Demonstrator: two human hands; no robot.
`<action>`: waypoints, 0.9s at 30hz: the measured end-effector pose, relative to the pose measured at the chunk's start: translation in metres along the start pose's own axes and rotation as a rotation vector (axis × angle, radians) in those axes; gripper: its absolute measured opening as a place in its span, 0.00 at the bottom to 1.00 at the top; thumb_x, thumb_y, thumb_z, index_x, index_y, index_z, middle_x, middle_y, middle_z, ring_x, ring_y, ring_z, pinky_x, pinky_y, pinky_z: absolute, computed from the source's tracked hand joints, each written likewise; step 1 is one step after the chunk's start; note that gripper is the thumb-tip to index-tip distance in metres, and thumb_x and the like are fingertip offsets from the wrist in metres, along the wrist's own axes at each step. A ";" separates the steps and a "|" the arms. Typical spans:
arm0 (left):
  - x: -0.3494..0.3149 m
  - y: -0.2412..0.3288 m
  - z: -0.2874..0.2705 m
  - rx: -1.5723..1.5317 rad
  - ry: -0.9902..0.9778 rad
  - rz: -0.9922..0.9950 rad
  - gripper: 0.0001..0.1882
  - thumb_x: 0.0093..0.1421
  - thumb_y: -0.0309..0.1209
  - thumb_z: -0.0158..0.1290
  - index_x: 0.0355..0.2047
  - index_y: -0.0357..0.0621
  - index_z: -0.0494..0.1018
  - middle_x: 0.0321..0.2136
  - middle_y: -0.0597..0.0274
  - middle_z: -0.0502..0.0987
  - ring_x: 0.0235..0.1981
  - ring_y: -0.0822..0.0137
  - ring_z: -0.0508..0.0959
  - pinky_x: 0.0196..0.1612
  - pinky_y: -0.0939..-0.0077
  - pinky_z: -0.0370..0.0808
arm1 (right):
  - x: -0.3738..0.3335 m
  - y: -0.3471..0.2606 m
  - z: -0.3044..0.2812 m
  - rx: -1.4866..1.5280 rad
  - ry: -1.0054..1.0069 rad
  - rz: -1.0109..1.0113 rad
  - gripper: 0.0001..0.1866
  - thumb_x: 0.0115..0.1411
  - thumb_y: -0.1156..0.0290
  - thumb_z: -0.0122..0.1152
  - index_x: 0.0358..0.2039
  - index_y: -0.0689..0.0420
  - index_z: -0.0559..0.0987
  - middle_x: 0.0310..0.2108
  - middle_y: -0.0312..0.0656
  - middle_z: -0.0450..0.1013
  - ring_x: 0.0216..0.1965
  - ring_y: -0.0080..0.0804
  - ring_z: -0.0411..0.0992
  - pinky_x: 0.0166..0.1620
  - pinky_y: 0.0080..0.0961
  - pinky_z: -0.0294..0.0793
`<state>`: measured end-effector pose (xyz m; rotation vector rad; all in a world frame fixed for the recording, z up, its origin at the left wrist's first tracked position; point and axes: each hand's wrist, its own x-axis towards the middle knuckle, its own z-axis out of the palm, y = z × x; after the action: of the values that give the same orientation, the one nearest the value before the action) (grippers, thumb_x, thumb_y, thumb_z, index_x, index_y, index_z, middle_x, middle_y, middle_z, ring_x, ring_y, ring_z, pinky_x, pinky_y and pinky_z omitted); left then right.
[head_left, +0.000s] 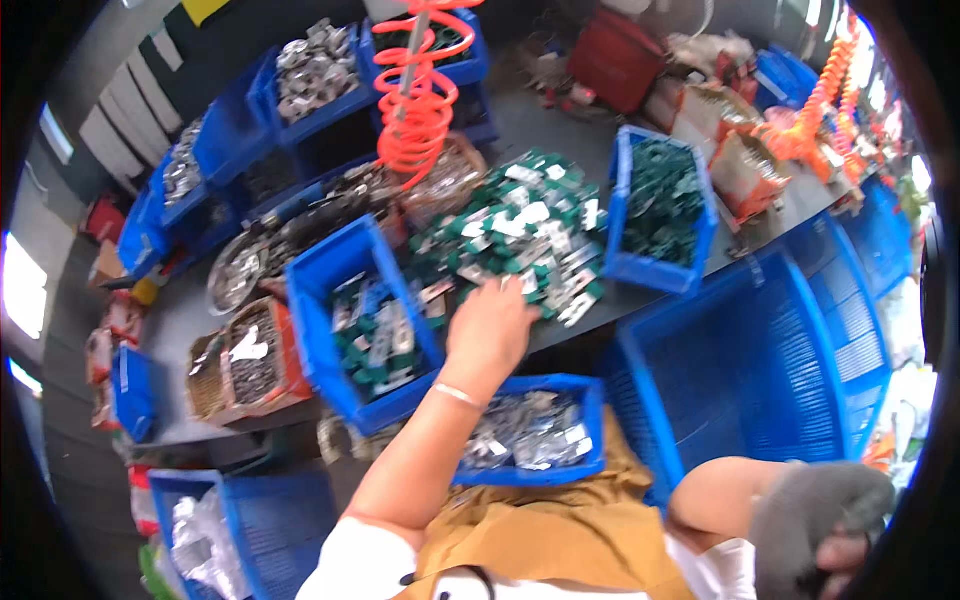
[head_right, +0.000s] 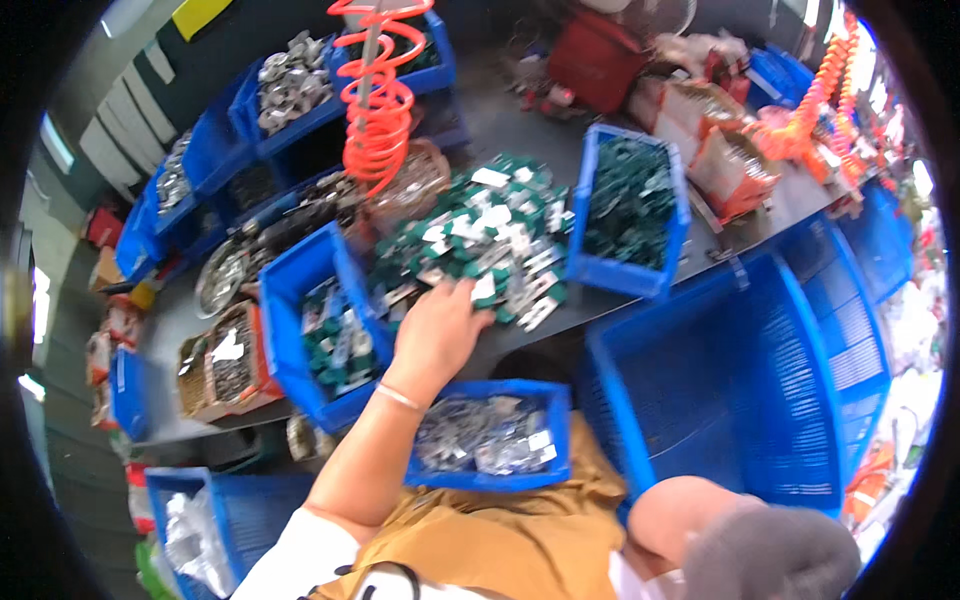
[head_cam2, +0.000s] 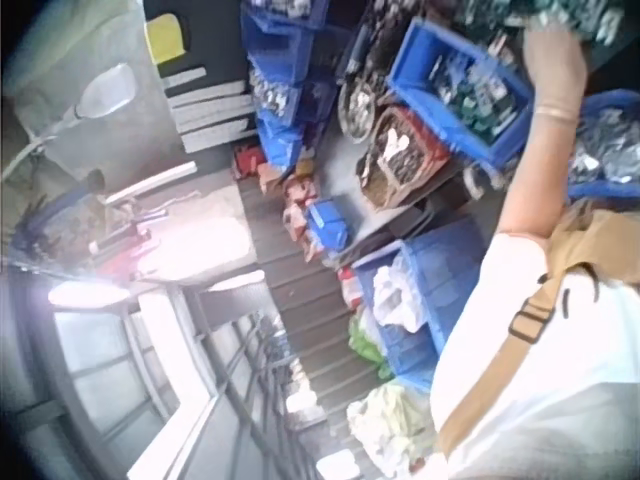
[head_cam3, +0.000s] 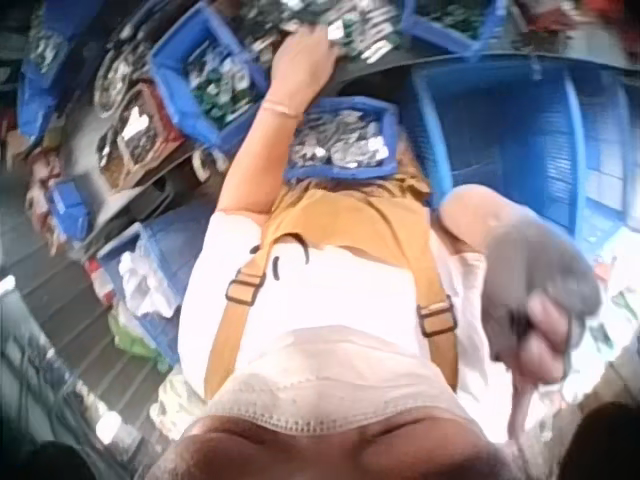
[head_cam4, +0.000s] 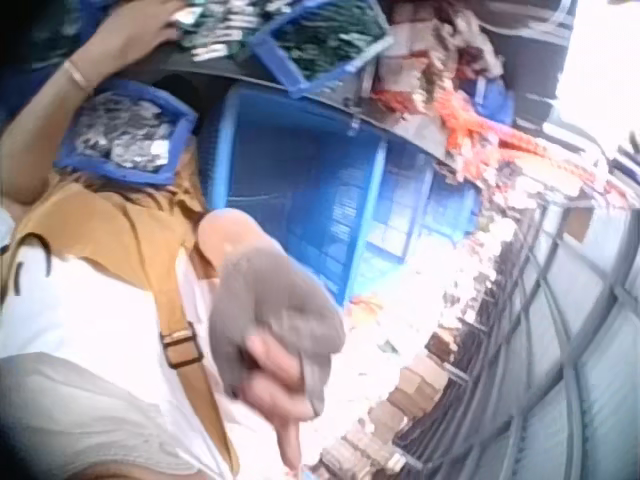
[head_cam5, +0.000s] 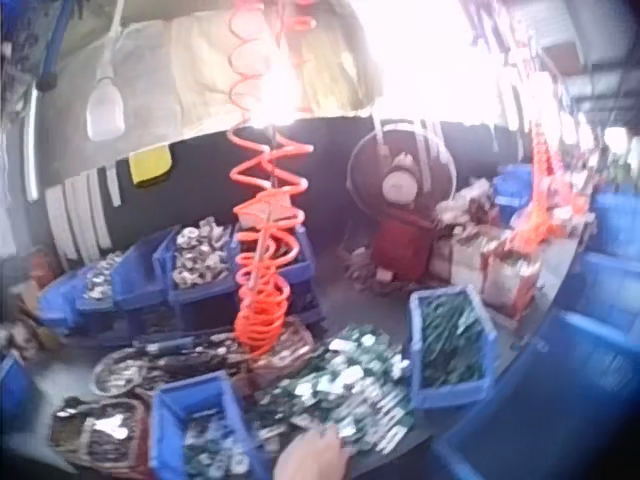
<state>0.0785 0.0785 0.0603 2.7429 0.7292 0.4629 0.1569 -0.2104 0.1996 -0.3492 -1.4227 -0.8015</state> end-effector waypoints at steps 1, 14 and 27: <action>0.000 0.007 -0.002 -0.001 -0.039 -0.010 0.24 0.54 0.37 0.62 0.47 0.36 0.70 0.39 0.43 0.75 0.42 0.43 0.76 0.45 0.54 0.75 | -0.012 0.005 -0.018 -0.005 0.167 -0.163 0.10 0.61 0.69 0.49 0.25 0.59 0.73 0.24 0.41 0.71 0.22 0.32 0.66 0.32 0.34 0.69; -0.023 0.003 -0.041 0.116 0.432 0.079 0.04 0.61 0.24 0.51 0.35 0.37 0.73 0.32 0.50 0.76 0.34 0.49 0.78 0.38 0.61 0.76 | -0.172 0.197 -0.065 -1.527 -0.809 0.656 0.09 0.49 0.61 0.71 0.31 0.46 0.81 0.40 0.33 0.72 0.47 0.37 0.69 0.51 0.38 0.69; -0.088 0.006 -0.001 -1.938 -0.121 -0.752 0.13 0.70 0.27 0.47 0.52 0.37 0.71 0.39 0.51 0.80 0.35 0.60 0.84 0.31 0.75 0.82 | -0.177 0.209 -0.065 -1.610 -1.052 0.577 0.16 0.50 0.58 0.69 0.38 0.48 0.79 0.48 0.36 0.70 0.53 0.37 0.66 0.54 0.41 0.63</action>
<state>0.0085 0.0279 0.0431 0.6246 0.5962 0.4025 0.3550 -0.0572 0.0700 -2.5613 -1.0805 -1.1697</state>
